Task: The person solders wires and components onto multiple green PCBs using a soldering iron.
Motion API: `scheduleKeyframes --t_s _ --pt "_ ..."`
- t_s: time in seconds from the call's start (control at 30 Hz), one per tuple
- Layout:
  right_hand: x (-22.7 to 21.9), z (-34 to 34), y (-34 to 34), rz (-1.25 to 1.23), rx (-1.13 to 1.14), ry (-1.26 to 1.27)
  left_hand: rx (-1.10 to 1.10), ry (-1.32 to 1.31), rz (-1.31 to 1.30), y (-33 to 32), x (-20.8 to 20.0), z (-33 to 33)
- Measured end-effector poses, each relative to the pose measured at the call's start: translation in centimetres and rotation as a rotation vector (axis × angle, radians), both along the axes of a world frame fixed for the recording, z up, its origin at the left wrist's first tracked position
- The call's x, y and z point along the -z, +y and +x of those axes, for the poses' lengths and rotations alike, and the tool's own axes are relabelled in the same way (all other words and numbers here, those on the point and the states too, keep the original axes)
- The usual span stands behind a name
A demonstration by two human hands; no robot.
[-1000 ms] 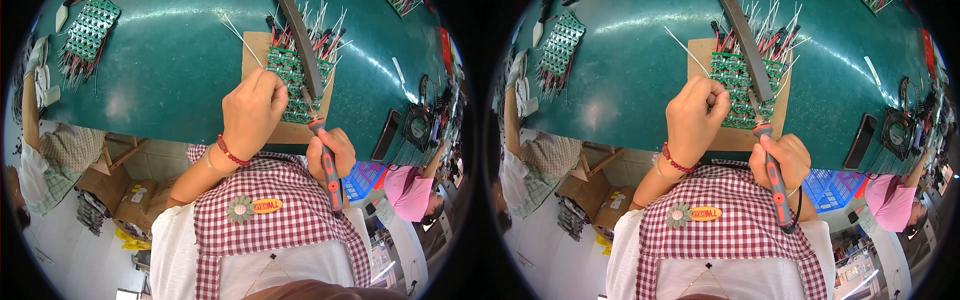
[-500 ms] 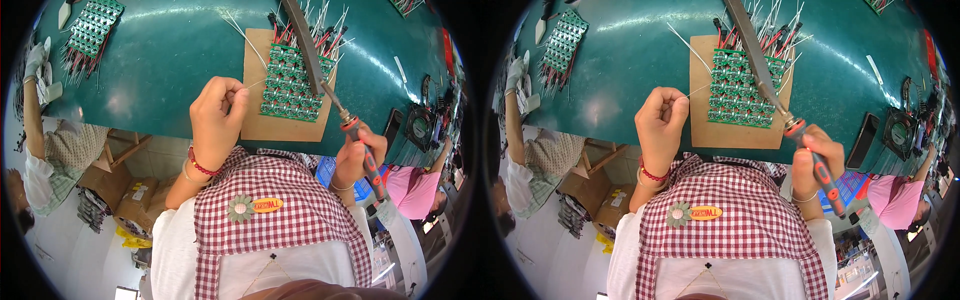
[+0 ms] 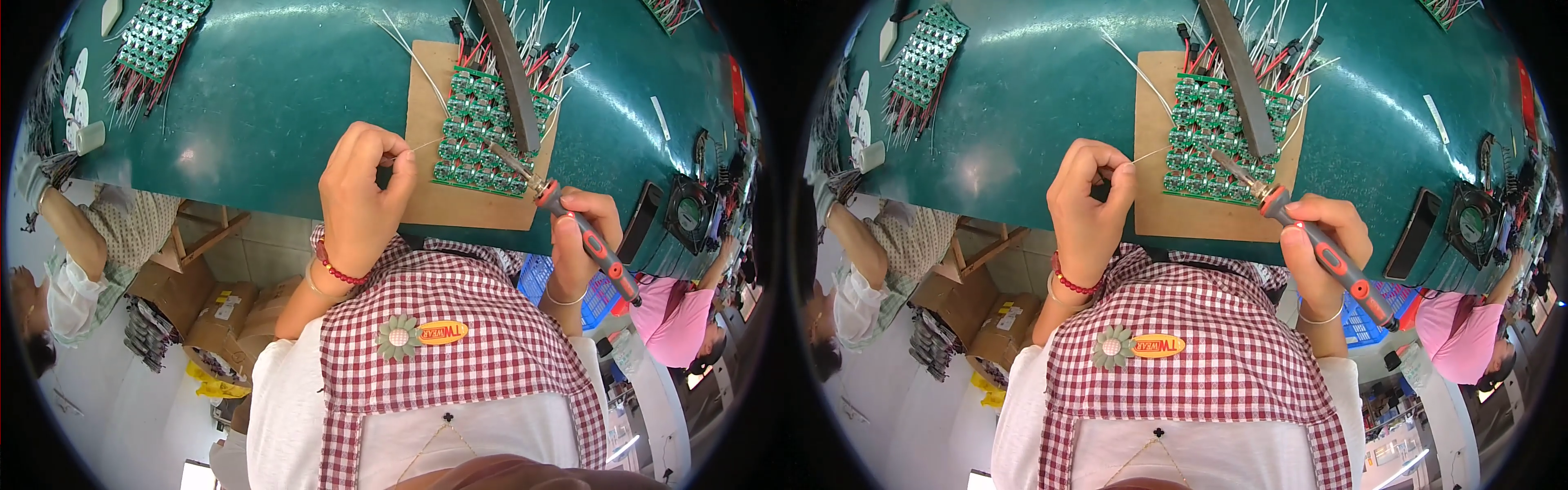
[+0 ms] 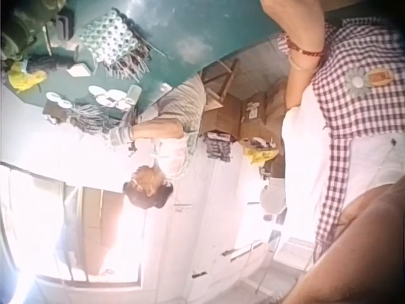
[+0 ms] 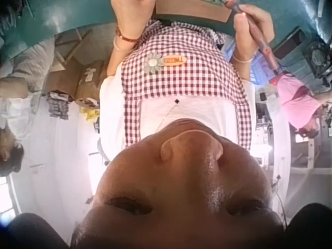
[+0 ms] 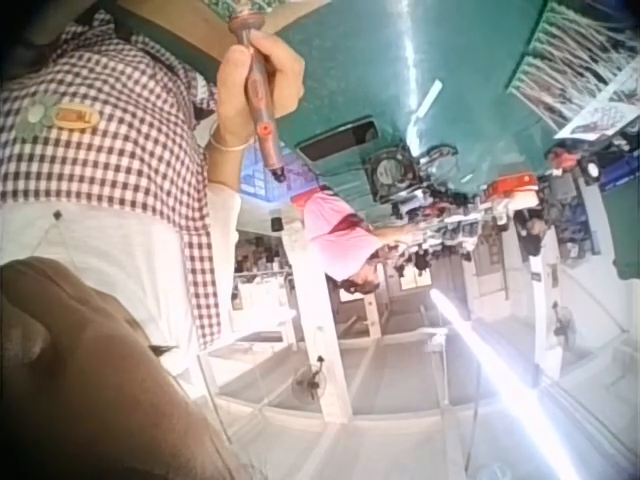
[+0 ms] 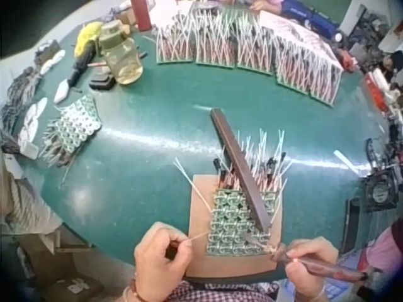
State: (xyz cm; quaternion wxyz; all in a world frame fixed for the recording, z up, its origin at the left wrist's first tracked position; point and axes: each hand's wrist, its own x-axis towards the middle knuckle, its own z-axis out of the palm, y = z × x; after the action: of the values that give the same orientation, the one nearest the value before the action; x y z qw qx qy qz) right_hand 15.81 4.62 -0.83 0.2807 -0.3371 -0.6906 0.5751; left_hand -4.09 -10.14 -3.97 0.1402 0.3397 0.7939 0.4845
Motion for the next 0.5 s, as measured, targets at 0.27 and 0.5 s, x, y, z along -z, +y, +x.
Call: scheduleKeyframes --t_s 0.27,0.5 --pt "0.1 -1.0 1.2 0.063 -0.126 0.105 -0.067 -0.121 -0.039 -0.5 -0.3 0.4" --pt "0.4 -0.4 1.3 0.107 -0.039 0.126 0.025 -0.226 0.004 -0.3 -0.6 0.8"
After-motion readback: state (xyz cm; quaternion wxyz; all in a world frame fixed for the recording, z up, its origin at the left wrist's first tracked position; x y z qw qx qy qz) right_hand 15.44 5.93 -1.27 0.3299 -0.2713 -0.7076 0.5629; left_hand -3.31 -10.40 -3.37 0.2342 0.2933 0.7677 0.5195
